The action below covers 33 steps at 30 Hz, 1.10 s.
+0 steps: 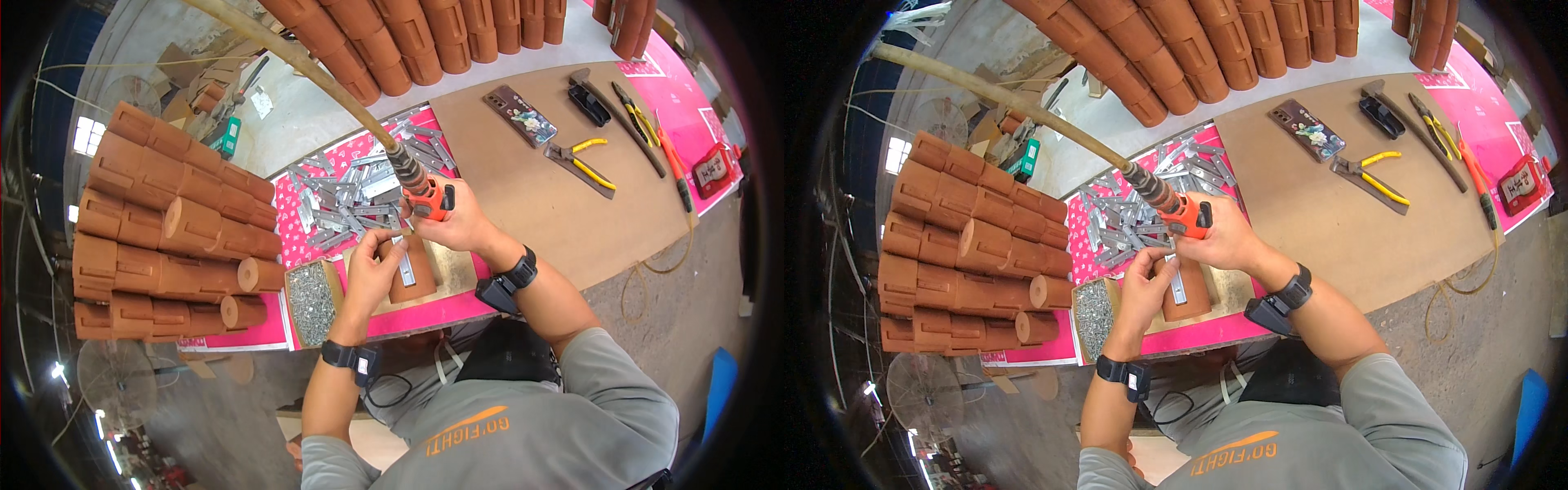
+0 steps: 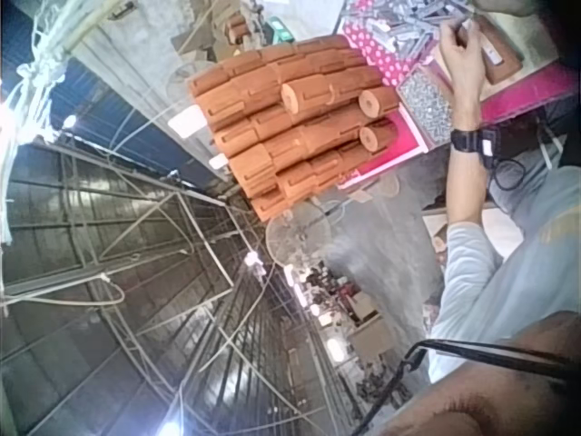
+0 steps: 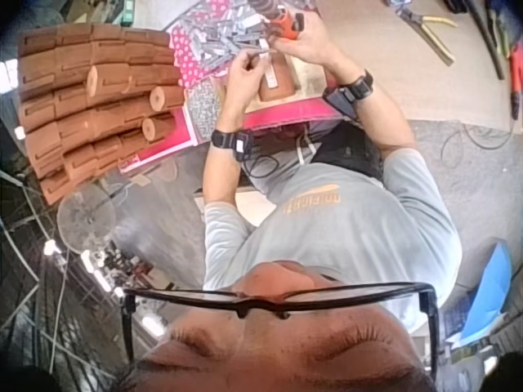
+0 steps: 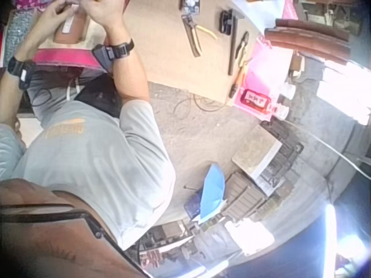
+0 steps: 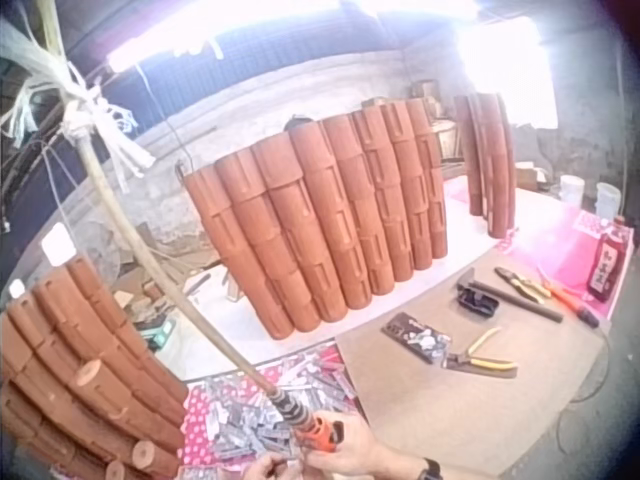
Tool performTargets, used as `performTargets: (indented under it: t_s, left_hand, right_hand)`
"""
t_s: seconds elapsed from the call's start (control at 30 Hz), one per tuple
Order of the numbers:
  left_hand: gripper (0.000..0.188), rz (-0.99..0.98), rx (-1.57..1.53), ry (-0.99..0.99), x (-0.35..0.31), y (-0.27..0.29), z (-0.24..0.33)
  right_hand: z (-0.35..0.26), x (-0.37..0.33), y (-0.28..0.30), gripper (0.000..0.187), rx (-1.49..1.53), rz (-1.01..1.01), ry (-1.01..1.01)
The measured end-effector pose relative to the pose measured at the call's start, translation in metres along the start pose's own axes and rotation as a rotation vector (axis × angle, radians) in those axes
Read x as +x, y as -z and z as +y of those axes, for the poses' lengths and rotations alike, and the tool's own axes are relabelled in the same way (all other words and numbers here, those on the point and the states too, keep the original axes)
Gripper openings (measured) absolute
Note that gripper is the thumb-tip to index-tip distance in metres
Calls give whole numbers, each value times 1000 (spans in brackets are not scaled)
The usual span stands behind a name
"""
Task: Attaching metal brackets to wooden cylindrical components using an electric screwdriver.
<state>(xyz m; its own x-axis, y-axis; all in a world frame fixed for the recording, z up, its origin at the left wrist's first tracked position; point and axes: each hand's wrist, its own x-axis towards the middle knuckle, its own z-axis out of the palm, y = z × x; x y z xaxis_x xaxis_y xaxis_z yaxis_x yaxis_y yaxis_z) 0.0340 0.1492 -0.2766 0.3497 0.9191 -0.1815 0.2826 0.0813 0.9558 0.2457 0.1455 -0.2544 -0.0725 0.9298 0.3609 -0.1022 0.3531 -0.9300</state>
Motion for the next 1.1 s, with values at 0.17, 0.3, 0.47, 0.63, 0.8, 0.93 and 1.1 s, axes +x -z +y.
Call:
performTargets:
  t_s: [0.17,0.3,0.47,0.63,0.8,0.93,1.1]
  left_hand:
    - [96,-122,285,-169,-27,1,21]
    - [113,-146,564,-365,-34,7,34]
    - [108,-198,488,-282,-32,6,36]
    - [106,-181,393,-300,-32,9,26]
    - [107,-149,379,-343,-31,7,16]
    - [118,-129,458,-399,-33,9,12]
    - [129,-141,222,-252,-40,7,8]
  right_hand:
    - [3,-1,1,28,6,-10,-14]
    - [3,0,-3,29,44,3,-16]
    - [-1,-1,-3,28,30,9,-4]
    - [-2,0,-4,23,-40,34,30]
    - [-3,0,-4,23,46,25,-2]
    - [-3,1,-6,23,57,33,-32]
    - [9,-3,-3,28,55,56,-70]
